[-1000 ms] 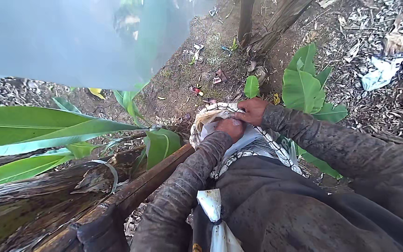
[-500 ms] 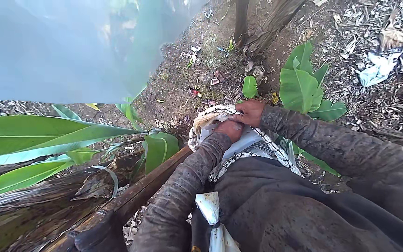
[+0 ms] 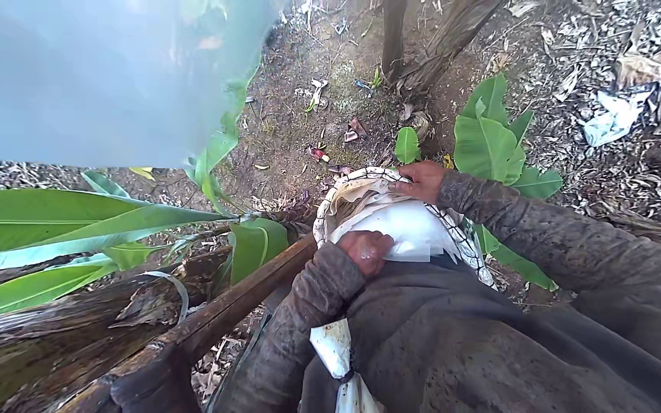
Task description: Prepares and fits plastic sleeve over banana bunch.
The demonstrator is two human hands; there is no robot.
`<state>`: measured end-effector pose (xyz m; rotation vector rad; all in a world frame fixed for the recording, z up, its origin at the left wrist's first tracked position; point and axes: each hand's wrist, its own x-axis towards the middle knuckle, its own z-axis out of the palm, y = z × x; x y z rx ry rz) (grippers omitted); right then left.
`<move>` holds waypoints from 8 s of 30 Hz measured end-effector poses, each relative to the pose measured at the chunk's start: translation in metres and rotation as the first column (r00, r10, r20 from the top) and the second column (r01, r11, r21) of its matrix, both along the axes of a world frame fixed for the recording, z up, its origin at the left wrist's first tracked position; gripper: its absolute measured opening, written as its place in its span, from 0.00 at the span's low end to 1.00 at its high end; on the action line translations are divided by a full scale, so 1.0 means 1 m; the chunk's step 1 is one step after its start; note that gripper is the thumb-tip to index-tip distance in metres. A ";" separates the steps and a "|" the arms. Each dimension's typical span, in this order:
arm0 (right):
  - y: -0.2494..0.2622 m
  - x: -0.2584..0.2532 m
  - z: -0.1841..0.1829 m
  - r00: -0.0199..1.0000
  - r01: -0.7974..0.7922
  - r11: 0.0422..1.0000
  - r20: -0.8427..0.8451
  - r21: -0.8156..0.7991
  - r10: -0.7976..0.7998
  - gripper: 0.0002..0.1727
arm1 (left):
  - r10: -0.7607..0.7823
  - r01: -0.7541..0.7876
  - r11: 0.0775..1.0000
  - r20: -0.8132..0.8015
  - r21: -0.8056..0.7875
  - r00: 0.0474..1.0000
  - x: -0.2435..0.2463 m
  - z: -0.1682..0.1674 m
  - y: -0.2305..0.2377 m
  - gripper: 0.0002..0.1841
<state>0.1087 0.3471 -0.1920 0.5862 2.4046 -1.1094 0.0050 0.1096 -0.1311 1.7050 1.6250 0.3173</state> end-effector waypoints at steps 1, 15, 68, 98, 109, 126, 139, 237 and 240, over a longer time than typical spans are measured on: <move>0.001 0.004 0.000 1.000 0.003 1.000 0.019 -0.011 -0.003 0.28 | 0.010 -0.010 1.000 0.018 -0.004 1.000 0.003 0.005 -0.005 0.12; 0.020 0.033 -0.041 0.984 0.097 0.985 0.134 0.145 -0.117 0.11 | 0.456 -0.481 0.858 0.164 0.179 0.875 -0.029 0.025 0.035 0.08; -0.073 -0.096 0.200 0.932 -0.241 0.755 -0.363 -0.610 0.005 0.14 | 0.772 -0.425 0.344 0.005 0.838 0.635 -0.038 0.100 -0.038 0.12; -0.011 -0.087 0.408 0.321 -0.420 0.787 -0.736 0.452 0.595 0.10 | 0.958 -0.559 0.287 -0.236 0.778 0.162 -0.043 0.253 -0.130 0.12; -0.012 -0.207 0.453 0.537 -0.230 0.824 -0.638 0.518 0.551 0.16 | 0.731 -0.695 0.597 -0.628 0.401 0.266 -0.125 0.465 -0.143 0.16; -0.032 -0.259 0.430 0.600 -0.292 0.946 -0.743 0.143 0.298 0.16 | 0.645 -0.730 0.427 -0.746 0.534 -0.168 -0.253 0.500 -0.071 0.22; -0.060 -0.298 0.434 0.607 -0.150 0.926 -0.771 -0.347 -0.191 0.13 | 0.546 -0.378 0.804 -0.821 0.459 0.166 -0.224 0.478 -0.015 0.18; -0.007 -0.320 0.383 0.599 -0.062 0.974 -0.773 0.216 0.209 0.23 | 0.859 -0.776 0.421 -0.480 0.470 0.176 -0.211 0.459 -0.051 0.17; -0.003 -0.312 0.389 0.530 0.092 0.972 -0.837 0.215 0.135 0.29 | 0.876 -0.655 0.338 -0.480 0.675 -0.042 -0.207 0.455 -0.051 0.17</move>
